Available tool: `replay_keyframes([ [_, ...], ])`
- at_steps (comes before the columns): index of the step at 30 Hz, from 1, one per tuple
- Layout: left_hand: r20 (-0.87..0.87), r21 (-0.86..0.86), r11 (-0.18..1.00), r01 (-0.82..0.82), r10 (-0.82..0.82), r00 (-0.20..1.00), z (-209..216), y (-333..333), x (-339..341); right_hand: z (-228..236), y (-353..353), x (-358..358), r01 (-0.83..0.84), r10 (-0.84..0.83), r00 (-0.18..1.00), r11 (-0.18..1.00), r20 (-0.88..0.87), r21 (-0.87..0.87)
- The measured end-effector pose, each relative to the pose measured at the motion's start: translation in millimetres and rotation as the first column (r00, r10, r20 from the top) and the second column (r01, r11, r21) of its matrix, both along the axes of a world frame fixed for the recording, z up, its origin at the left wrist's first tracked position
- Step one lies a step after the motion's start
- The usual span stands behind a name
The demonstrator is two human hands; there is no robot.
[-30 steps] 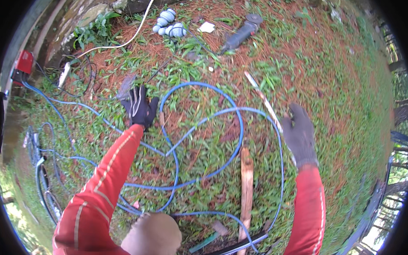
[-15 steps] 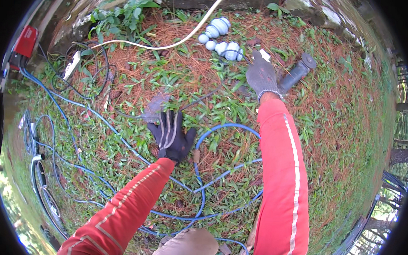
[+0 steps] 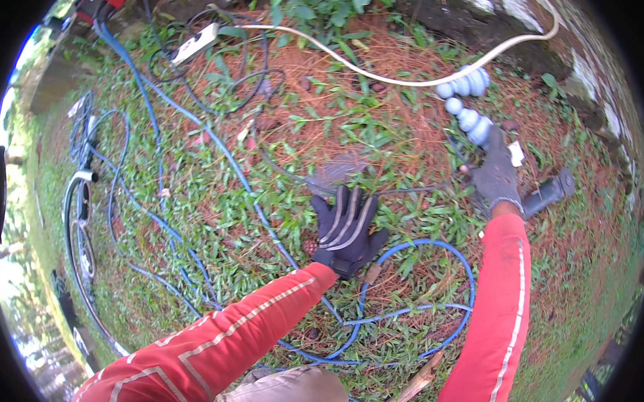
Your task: The person attaches a metal cap to a black pole using pliers to tighten the connection.
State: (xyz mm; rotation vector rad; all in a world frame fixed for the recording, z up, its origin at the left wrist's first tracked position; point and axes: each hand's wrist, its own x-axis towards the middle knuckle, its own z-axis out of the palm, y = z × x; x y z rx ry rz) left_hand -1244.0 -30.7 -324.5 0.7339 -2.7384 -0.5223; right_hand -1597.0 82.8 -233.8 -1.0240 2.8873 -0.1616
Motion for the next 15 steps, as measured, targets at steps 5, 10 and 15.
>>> replay_keyframes([
  [5, -0.197, -0.026, 1.000, 0.006, -0.011, 0.980, -20.5, 9.8, -6.1, -18.4, 23.9, -35.8, 0.050, -0.030, 0.991, 0.986, 0.128, -0.161],
  [10, -0.188, 0.021, 1.000, 0.004, 0.000, 0.982, -27.2, 5.0, -0.9, -43.7, 23.8, -35.1, 0.015, -0.022, 0.999, 0.988, -0.045, -0.152],
  [15, -0.226, 0.006, 1.000, 0.031, -0.029, 0.974, -40.6, 5.2, -0.2, -36.7, 26.5, -36.8, -0.012, -0.001, 0.990, 0.995, -0.138, -0.097],
])
